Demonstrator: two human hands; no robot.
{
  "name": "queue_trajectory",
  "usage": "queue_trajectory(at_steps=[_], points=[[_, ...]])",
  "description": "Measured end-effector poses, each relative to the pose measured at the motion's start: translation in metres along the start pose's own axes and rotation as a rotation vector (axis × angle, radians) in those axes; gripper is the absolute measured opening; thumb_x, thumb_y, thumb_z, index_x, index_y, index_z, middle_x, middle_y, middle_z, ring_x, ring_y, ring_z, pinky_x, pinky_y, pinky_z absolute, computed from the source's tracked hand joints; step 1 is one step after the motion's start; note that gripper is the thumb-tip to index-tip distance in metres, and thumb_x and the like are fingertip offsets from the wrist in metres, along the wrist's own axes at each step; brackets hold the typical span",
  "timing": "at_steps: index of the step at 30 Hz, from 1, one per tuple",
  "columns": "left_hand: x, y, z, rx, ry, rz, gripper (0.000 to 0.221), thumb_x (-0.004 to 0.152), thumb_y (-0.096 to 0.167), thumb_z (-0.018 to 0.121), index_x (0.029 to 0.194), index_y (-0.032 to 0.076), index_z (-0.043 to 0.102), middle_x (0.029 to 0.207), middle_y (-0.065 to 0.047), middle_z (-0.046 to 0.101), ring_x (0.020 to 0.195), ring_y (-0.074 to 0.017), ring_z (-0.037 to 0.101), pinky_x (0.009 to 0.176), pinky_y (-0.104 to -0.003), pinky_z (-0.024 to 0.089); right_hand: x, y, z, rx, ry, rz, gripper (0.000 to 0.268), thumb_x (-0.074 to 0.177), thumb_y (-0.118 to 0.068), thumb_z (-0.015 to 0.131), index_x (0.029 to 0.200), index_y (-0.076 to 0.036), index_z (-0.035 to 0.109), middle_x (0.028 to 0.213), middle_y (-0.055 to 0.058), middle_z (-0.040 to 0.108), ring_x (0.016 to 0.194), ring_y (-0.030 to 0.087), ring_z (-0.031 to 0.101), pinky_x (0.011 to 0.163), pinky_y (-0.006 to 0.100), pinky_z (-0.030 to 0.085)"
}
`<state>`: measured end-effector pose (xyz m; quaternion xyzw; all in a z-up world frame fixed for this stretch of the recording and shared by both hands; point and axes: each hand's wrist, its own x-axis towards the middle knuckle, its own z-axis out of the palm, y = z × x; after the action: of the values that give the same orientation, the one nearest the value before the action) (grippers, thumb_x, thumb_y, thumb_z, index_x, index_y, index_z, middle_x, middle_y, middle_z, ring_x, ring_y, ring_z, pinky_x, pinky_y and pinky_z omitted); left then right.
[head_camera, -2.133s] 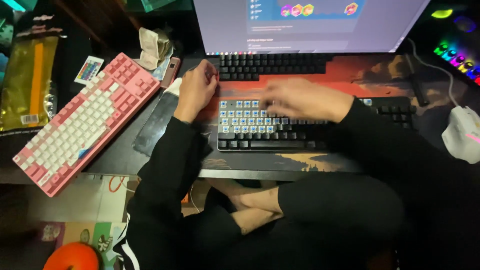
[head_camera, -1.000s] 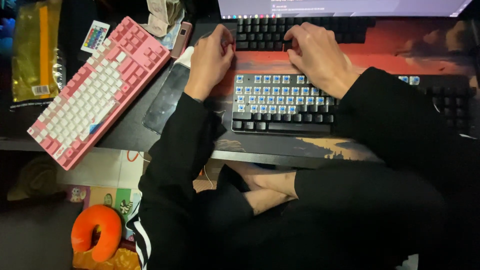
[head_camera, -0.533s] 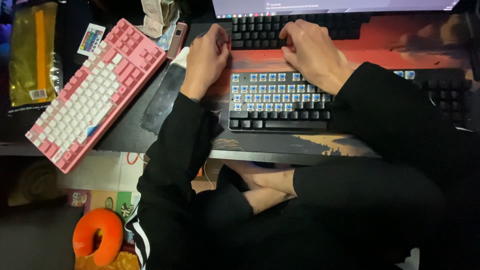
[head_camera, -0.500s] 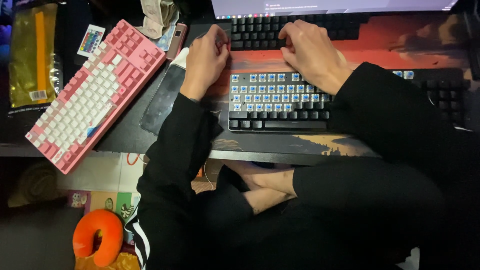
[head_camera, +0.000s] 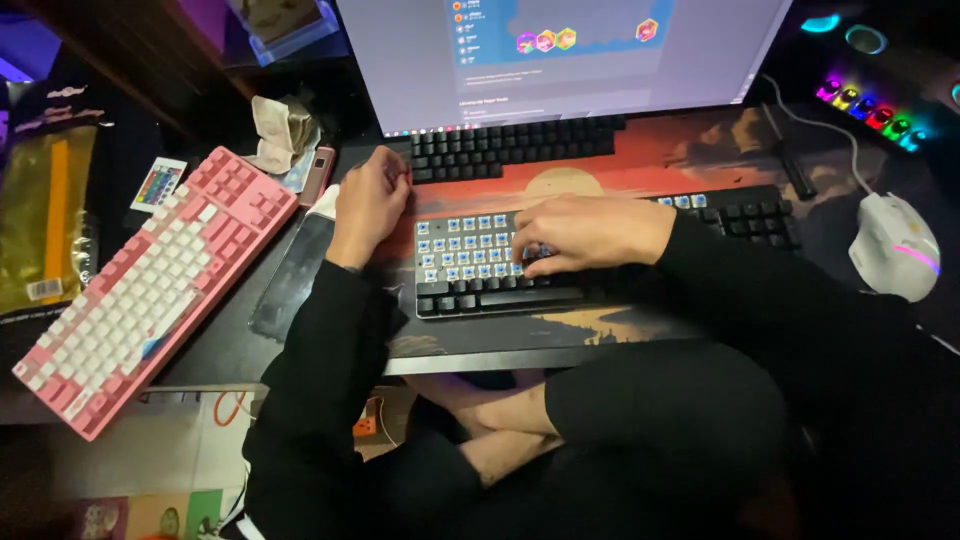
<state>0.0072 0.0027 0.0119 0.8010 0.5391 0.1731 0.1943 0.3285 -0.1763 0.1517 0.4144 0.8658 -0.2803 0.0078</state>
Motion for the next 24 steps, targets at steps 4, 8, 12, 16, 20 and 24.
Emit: queue_trajectory(at_steps=[4,8,12,16,20,24], points=[[0.000,-0.002,0.001,-0.018,0.008,-0.012,0.017,0.111,0.032,0.076,0.127,0.028,0.073,0.112,-0.019,0.086,0.118,-0.0551,0.082,0.102,-0.070,0.066,0.003,0.002,-0.003,-0.040,-0.082,0.005,0.039,0.111,-0.045,0.082,0.120,-0.008,0.082,0.117,0.018,0.083,0.114,0.052,0.084,0.096,0.062,0.068],[-0.007,0.007,-0.006,-0.035,0.017,0.002,0.015,0.111,0.027,0.075,0.126,0.024,0.073,0.108,-0.022,0.085,0.117,-0.0570,0.082,0.102,-0.072,0.065,0.018,0.015,0.002,-0.076,-0.189,0.015,0.036,0.106,-0.037,0.089,0.130,-0.013,0.076,0.125,0.013,0.080,0.123,0.048,0.083,0.104,0.061,0.069],[-0.005,0.007,-0.008,-0.042,0.023,0.013,0.015,0.112,0.025,0.075,0.126,0.022,0.073,0.106,-0.021,0.086,0.115,-0.0567,0.082,0.100,-0.072,0.066,0.034,0.022,0.005,-0.107,-0.270,0.021,0.035,0.104,-0.034,0.092,0.128,-0.015,0.075,0.126,0.012,0.080,0.126,0.046,0.084,0.109,0.060,0.068],[-0.004,0.004,-0.006,-0.032,0.026,0.018,0.014,0.112,0.025,0.074,0.126,0.022,0.072,0.099,-0.019,0.085,0.112,-0.0558,0.083,0.099,-0.073,0.066,0.034,0.021,0.011,-0.138,-0.299,0.063,0.035,0.105,-0.037,0.092,0.125,-0.017,0.070,0.124,0.009,0.079,0.123,0.045,0.084,0.107,0.059,0.070],[-0.007,0.006,-0.007,-0.033,0.036,0.055,0.015,0.111,0.024,0.074,0.125,0.019,0.074,0.104,-0.025,0.086,0.113,-0.0603,0.081,0.099,-0.075,0.064,0.016,0.031,0.021,0.022,-0.138,0.025,0.036,0.112,-0.037,0.080,0.134,-0.014,0.065,0.130,0.025,0.080,0.131,0.063,0.074,0.112,0.073,0.062],[-0.005,-0.011,0.010,-0.077,0.269,0.297,0.013,0.104,0.013,0.078,0.115,0.008,0.073,0.095,-0.011,0.085,0.076,-0.0423,0.077,0.071,-0.055,0.058,0.013,0.057,0.025,0.015,0.317,-0.291,0.029,0.104,-0.020,0.085,0.127,-0.003,0.085,0.106,0.011,0.083,0.091,0.032,0.073,0.090,0.048,0.059]])
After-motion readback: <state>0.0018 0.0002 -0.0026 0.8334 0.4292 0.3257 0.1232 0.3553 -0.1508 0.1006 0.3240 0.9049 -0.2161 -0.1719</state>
